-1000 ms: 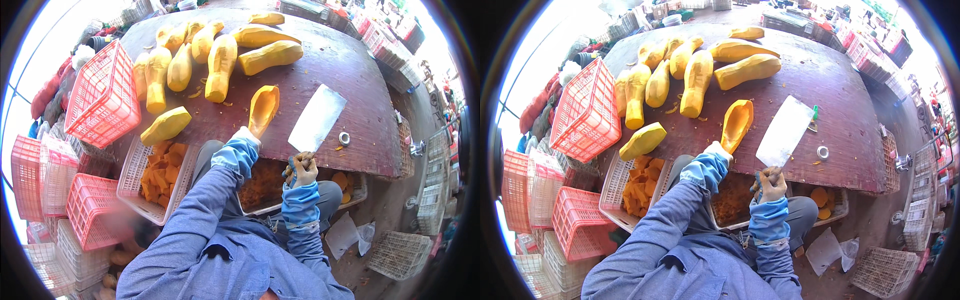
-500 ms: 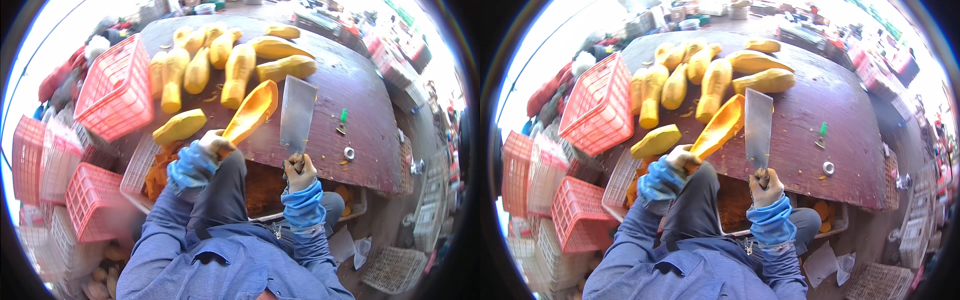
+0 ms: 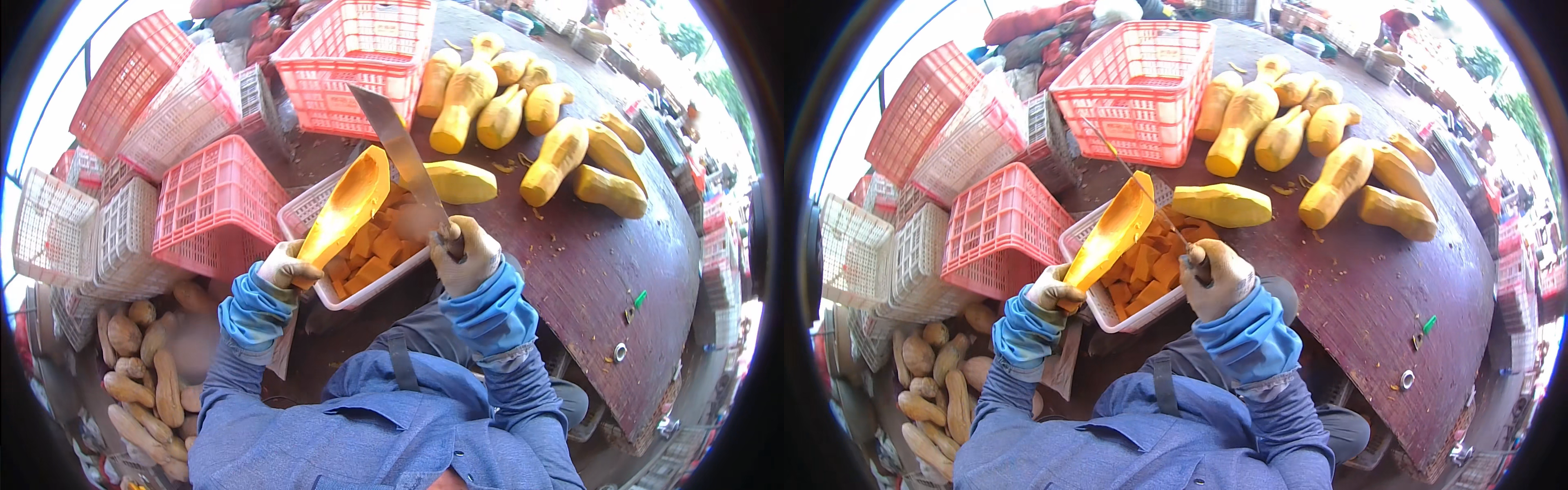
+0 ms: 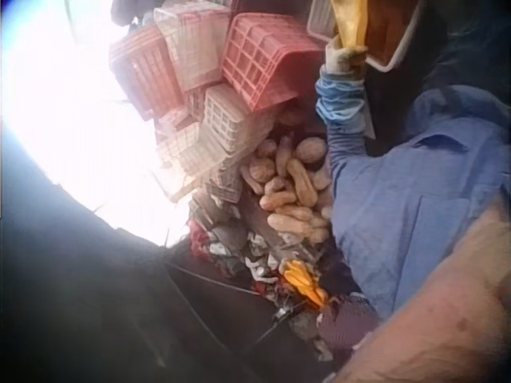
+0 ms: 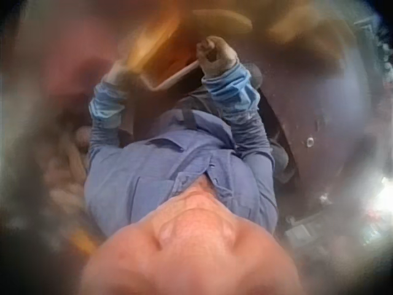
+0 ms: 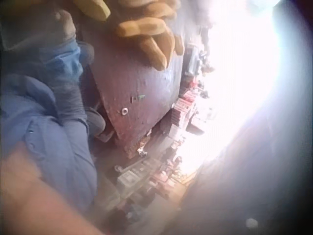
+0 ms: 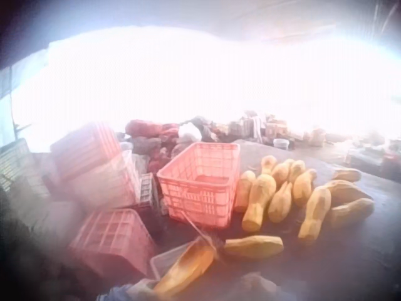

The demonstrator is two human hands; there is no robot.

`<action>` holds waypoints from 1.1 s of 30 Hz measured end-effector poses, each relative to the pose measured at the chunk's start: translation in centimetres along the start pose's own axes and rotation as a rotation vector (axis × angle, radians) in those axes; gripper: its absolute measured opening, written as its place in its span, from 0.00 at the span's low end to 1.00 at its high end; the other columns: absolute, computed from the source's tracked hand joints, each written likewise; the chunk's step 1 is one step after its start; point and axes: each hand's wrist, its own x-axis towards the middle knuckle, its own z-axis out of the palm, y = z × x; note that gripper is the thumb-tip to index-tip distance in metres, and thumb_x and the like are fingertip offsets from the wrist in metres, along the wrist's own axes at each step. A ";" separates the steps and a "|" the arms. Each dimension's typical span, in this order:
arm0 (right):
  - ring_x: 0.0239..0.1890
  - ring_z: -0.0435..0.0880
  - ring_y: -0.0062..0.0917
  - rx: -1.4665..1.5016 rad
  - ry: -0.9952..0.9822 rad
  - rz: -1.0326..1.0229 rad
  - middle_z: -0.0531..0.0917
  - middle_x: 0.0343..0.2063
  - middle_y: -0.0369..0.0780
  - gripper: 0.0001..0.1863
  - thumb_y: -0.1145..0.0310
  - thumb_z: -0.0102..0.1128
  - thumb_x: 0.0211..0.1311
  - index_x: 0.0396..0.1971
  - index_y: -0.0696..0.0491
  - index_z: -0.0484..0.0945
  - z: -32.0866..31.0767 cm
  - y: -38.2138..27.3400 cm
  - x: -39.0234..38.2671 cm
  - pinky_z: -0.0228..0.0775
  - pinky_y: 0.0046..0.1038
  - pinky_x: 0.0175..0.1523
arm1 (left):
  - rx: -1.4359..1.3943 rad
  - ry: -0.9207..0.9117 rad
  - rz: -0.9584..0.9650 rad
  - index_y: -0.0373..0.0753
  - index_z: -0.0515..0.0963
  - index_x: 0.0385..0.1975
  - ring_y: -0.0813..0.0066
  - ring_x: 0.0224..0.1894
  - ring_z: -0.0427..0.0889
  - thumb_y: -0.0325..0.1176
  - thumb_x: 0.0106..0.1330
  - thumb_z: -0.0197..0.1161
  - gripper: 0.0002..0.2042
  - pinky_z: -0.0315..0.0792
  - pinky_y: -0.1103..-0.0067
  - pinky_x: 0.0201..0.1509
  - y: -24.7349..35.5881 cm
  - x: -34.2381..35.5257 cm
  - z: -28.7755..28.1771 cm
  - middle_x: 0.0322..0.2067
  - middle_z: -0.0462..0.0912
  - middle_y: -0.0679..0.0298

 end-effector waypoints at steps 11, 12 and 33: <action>0.27 0.86 0.43 -0.120 -0.189 0.288 0.83 0.24 0.49 0.12 0.67 0.68 0.60 0.39 0.56 0.80 4.4 5.6 -2.0 0.77 0.38 0.35 | 0.049 0.035 -0.004 0.29 0.80 0.51 0.80 0.31 0.78 0.27 0.47 0.70 0.27 0.69 0.84 0.35 -3.0 1.5 -3.4 0.34 0.83 0.67; 0.23 0.84 0.38 -0.031 -0.096 0.225 0.82 0.21 0.46 0.11 0.69 0.69 0.58 0.38 0.56 0.80 4.5 3.8 -1.9 0.76 0.34 0.32 | 0.082 0.068 0.013 0.28 0.80 0.52 0.79 0.33 0.80 0.27 0.47 0.70 0.27 0.71 0.83 0.38 -3.3 2.3 -3.1 0.35 0.83 0.66; 0.18 0.76 0.20 0.449 0.318 0.694 0.78 0.22 0.36 0.06 0.75 0.67 0.60 0.35 0.53 0.78 -12.0 13.3 -6.1 0.72 0.26 0.21 | 0.569 0.298 0.008 0.27 0.78 0.53 0.69 0.43 0.85 0.30 0.60 0.74 0.23 0.80 0.75 0.48 -13.7 14.0 -6.7 0.42 0.86 0.54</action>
